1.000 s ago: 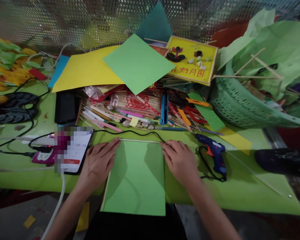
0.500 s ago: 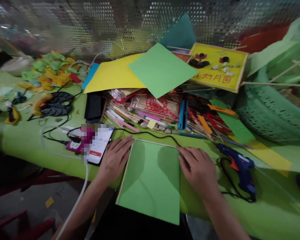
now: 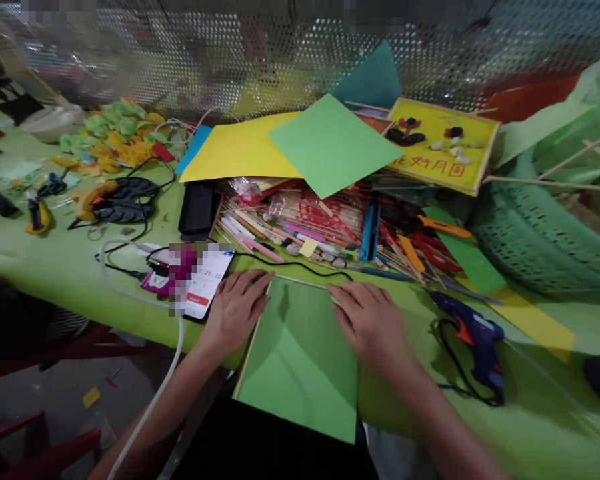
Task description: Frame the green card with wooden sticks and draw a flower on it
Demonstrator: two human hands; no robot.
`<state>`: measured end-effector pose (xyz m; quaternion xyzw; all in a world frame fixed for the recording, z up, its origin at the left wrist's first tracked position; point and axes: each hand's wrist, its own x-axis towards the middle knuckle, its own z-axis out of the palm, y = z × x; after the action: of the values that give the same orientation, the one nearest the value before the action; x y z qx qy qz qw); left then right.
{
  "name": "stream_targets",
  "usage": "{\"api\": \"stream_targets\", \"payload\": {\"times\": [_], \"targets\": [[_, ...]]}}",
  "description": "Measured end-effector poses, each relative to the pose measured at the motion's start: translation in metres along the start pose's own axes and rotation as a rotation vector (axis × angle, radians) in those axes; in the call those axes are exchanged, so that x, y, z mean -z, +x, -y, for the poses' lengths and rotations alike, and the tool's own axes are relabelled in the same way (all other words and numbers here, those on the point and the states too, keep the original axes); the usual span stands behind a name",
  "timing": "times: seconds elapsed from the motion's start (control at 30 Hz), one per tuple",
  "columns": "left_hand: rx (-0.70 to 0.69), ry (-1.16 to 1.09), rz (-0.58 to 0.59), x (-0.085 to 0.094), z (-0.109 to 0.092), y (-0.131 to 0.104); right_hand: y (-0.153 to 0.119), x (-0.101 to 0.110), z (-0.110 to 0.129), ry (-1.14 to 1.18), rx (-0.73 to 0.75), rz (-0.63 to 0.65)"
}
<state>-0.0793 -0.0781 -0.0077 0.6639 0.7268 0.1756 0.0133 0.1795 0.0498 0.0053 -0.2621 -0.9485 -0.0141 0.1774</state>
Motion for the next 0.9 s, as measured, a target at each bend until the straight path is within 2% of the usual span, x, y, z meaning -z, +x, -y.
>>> {"api": "stream_targets", "payload": {"times": [0.17, 0.43, 0.9], "targets": [[0.010, 0.007, 0.003, 0.001, -0.001, 0.000, 0.014, -0.007, 0.012, 0.038, 0.047, 0.055], [0.029, 0.011, 0.031, 0.001, -0.003, 0.001, 0.009, -0.019, 0.018, 0.001, 0.044, 0.131], [0.050, -0.009, 0.043, 0.003, -0.004, 0.001, 0.009, -0.023, 0.021, 0.034, 0.045, 0.093]]}}
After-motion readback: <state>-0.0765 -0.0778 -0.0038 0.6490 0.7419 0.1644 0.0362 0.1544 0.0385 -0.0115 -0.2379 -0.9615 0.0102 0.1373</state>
